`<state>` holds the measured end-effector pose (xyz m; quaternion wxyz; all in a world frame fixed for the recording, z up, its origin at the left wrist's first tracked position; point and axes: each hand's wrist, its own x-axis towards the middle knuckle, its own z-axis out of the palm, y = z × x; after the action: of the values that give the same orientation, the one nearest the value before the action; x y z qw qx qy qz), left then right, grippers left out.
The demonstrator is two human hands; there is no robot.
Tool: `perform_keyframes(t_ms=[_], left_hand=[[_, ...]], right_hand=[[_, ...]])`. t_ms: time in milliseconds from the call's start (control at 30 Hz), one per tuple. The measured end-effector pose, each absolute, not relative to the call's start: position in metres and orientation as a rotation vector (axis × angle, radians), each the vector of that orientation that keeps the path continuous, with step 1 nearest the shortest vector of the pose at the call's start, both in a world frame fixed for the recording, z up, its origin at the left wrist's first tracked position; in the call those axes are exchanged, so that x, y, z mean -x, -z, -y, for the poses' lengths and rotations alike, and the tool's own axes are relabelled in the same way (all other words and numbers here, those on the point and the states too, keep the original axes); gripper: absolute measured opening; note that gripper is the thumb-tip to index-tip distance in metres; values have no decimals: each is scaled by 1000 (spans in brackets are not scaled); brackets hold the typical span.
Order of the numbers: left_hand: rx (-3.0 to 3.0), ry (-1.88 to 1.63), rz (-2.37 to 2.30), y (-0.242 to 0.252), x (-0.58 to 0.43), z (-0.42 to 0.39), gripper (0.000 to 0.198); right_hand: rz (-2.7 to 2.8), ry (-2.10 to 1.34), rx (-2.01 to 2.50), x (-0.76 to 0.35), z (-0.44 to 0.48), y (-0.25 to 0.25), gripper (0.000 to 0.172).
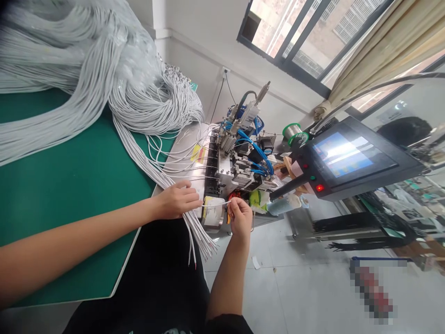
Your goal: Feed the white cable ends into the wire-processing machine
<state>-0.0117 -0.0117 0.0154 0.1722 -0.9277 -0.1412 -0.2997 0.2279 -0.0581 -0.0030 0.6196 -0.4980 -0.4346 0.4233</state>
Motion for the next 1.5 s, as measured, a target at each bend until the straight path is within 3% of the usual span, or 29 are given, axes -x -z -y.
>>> perform_keyframes(t_ms=[267,533,767,967,1500], left_hand=[[2443,924,750,-13,12,12,28],[2382,928,823,-13,10,15,32],[2428,878,932,-10,8,13,31],[2457,853,962,-12,8,13,29],[2478,850,943,-9,10,12,33]], right_hand=[[1110,-826,1352,-234,43,11,24],[1491,-531,1556,-230,31,0,30],[1513,-745,1435,-233,16,13,32],[1194,-1047,1347,-227,14,23,31],[1152,-958,1468,-246,61,24,37]])
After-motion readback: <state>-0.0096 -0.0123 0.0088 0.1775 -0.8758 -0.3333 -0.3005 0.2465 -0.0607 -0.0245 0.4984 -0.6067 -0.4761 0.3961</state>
